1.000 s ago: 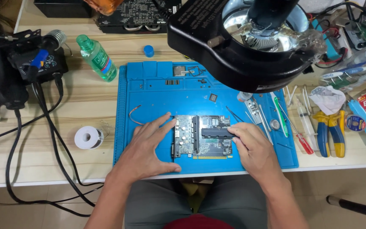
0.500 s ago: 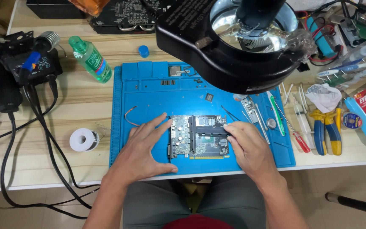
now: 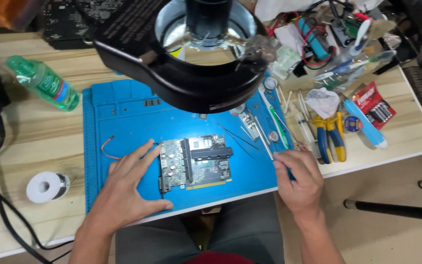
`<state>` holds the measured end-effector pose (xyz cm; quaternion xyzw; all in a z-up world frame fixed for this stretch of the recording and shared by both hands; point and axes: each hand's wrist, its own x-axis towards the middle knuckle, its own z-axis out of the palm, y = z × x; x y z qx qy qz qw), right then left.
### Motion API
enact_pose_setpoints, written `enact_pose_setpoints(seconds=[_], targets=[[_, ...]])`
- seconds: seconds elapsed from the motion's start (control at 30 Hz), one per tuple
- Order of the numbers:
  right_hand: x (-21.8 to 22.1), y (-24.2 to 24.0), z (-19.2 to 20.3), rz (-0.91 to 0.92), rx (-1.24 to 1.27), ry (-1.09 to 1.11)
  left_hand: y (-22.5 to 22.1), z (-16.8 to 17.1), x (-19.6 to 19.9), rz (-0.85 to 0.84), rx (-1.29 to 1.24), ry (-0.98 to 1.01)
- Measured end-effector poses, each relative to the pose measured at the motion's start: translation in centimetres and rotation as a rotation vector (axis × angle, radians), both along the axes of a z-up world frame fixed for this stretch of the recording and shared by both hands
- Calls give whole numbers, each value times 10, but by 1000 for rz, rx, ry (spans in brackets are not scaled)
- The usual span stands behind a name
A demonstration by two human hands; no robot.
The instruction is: Applying flux to a circuit board using a syringe and a precision tool for electronics repair.
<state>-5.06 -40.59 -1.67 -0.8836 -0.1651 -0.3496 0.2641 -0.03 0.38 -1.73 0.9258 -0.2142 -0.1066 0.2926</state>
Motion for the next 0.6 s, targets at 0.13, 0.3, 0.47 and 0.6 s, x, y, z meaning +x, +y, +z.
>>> enact_pose_setpoints(seconds=[0.13, 0.3, 0.47, 0.6], targets=[[-4, -27, -7, -133, -22, 53, -1, -5, 1, 11, 14, 11], [12, -20, 6, -52, -88, 81, -2, 1, 1, 17, 13, 45], [33, 2, 6, -31, -228, 210, -4, 8, 0, 19, 13, 69], [42, 15, -12, -102, -322, 272, -4, 11, 0, 18, -6, 96]])
